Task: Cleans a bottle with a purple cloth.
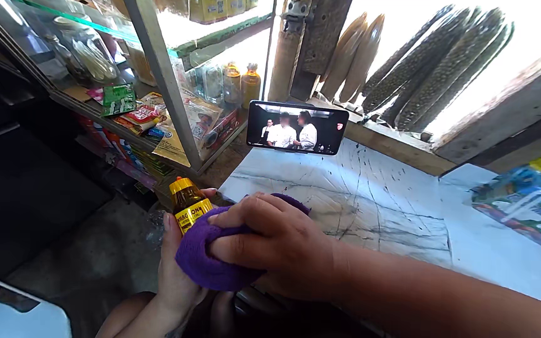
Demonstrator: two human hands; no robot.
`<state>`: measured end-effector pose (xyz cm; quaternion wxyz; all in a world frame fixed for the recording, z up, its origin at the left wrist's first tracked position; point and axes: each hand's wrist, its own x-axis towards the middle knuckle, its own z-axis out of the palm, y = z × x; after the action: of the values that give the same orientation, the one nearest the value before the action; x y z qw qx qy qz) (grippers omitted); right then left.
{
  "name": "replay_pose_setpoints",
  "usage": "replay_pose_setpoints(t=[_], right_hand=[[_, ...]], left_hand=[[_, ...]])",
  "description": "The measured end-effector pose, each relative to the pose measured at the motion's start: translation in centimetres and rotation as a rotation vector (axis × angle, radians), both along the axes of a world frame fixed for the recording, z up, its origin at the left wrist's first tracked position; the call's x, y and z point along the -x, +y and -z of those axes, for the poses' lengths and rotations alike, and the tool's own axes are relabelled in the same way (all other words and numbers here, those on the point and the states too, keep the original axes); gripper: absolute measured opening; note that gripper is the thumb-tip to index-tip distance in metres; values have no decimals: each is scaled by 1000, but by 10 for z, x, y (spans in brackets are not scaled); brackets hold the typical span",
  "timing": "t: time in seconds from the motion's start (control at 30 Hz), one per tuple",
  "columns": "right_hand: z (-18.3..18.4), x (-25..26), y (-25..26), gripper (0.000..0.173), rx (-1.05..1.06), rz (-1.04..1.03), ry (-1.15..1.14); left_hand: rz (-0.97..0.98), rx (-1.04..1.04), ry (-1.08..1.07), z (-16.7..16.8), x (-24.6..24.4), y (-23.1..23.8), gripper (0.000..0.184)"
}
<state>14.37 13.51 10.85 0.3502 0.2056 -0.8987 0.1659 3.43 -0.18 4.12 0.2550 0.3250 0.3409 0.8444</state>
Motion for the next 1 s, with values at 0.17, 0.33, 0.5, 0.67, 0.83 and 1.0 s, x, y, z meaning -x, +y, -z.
replay_pose_setpoints(t=[0.17,0.33,0.5,0.67,0.83,1.0], right_hand=[[1,-1,0,26,-1,-1,12],[2,-1,0,26,-7,-3,25],[2,-1,1,27,-10,-10,30],[1,1,2,32,83,18,25],[4,6,4,71,257,123,-56],[-1,6,9,73,517,52,-263]], left_hand=[[47,-25,-25,-6,1,1,58],[48,-65,-14,-6,3,0,62],[59,-48,-4,-1,4,-2,64],[5,-113,88,0,8,-5,55],[-99,-187,261,5,11,-5,54],[-204,-202,433,9,6,-5,55]])
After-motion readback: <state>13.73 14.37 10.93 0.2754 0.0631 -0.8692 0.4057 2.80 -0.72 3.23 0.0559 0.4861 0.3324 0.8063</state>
